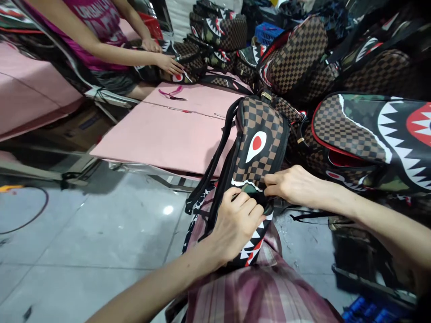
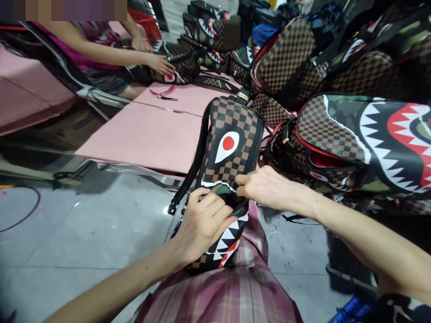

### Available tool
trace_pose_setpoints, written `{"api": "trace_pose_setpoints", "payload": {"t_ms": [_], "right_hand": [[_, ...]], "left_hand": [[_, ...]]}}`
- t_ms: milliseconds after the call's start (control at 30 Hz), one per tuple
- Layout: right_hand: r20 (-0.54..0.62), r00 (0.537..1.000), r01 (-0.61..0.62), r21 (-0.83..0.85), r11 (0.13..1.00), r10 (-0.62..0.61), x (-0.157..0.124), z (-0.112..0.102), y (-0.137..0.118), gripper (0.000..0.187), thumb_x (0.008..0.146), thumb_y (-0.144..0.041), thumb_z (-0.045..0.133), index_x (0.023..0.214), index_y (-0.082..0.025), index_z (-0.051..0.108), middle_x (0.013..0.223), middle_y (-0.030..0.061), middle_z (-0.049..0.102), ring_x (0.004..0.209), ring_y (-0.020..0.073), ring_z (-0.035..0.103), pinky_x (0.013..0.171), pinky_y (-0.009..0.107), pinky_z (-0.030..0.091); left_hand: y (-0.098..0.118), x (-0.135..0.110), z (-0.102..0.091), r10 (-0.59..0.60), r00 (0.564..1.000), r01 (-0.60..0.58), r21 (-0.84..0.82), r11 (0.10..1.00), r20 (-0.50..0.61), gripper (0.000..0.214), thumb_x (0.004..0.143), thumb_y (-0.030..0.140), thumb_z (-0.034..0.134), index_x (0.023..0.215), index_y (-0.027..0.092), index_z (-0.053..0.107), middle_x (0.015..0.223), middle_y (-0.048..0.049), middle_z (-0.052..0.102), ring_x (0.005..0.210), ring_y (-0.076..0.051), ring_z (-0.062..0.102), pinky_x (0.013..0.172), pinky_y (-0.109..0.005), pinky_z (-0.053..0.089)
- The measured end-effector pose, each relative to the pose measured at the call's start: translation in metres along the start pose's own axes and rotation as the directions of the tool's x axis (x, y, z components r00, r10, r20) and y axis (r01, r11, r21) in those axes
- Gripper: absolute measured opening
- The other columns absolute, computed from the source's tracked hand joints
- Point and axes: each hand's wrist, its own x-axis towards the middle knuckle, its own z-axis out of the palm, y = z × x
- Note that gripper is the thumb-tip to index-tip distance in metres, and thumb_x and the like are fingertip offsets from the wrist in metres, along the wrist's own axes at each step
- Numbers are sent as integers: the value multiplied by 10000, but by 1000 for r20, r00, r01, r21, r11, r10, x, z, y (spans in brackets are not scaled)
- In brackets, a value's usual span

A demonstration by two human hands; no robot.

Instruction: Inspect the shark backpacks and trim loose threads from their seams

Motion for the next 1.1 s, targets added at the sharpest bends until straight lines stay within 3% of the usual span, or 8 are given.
{"api": "trace_pose_setpoints", "payload": {"t_ms": [100, 467, 567, 633, 733, 833, 933, 1100], "right_hand": [[30, 996, 84, 10, 996, -84, 5, -3, 0, 232, 852, -86, 451, 807, -197, 649, 787, -2, 568, 614, 91, 455, 482, 265, 170], [137, 986, 105, -43, 994, -98, 12, -17, 5, 217, 868, -92, 462, 738, -172, 616, 780, -1, 581, 559, 81, 433, 472, 269, 177], [93, 995, 22, 30, 999, -25, 8, -20, 5, 224, 867, -93, 448, 744, -164, 622, 794, 15, 597, 549, 79, 448, 466, 252, 207], [-15, 986, -158, 199, 967, 164, -1, -16, 3, 217, 885, -150, 438, 795, -161, 635, 801, 27, 612, 537, 76, 472, 470, 230, 267], [24, 849, -450, 557, 698, 528, -17, 3, -5, 271, 897, -331, 455, 813, -146, 634, 669, 10, 607, 447, 68, 482, 462, 208, 344], [296, 722, -596, 725, 345, 626, -27, 31, -19, 389, 876, -464, 449, 741, -138, 611, 525, -22, 556, 353, 68, 451, 411, 205, 341], [377, 680, -611, 765, 202, 629, -25, 48, -33, 391, 827, -510, 509, 733, -138, 584, 453, -42, 515, 357, 74, 439, 404, 197, 314], [405, 660, -551, 833, 42, 632, -9, 47, -42, 349, 782, -431, 567, 571, -173, 465, 358, -75, 405, 344, 49, 317, 390, 194, 244]], "left_hand": [[0, 0, -3, -10, 1000, 10, -15, 1000, 2, 212, 874, 229, 501, 679, 181, 571, 621, 18, 555, 666, -141, 471, 827, -360, 323], [-3, 2, 2, 15, 996, -17, -29, 999, -88, 201, 861, 224, 527, 669, 187, 573, 598, 32, 529, 636, -128, 448, 804, -332, 333], [-3, 0, 4, 11, 994, -10, 7, 1000, -107, 189, 849, 199, 531, 663, 189, 568, 587, 25, 507, 620, -135, 438, 827, -338, 347], [-2, -2, 6, -2, 993, 6, 37, 999, -116, 141, 836, 164, 526, 712, 191, 588, 594, 20, 500, 615, -141, 435, 844, -344, 357], [-3, -4, 9, -6, 992, 13, 49, 999, -129, 104, 812, 123, 531, 839, 178, 615, 621, 14, 508, 623, -144, 440, 869, -354, 361], [-3, -5, 10, 6, 989, -2, 31, 1000, -149, 122, 795, 102, 538, 871, 155, 616, 631, 6, 510, 632, -149, 444, 854, -363, 372], [0, -3, 10, 34, 983, -30, 21, 999, -178, 133, 800, 76, 503, 832, 139, 616, 616, -3, 504, 622, -154, 441, 824, -363, 392], [11, -2, 14, 76, 984, -64, 80, 995, -164, 146, 797, 69, 495, 847, 105, 628, 639, -31, 537, 635, -168, 471, 719, -334, 409]]}}
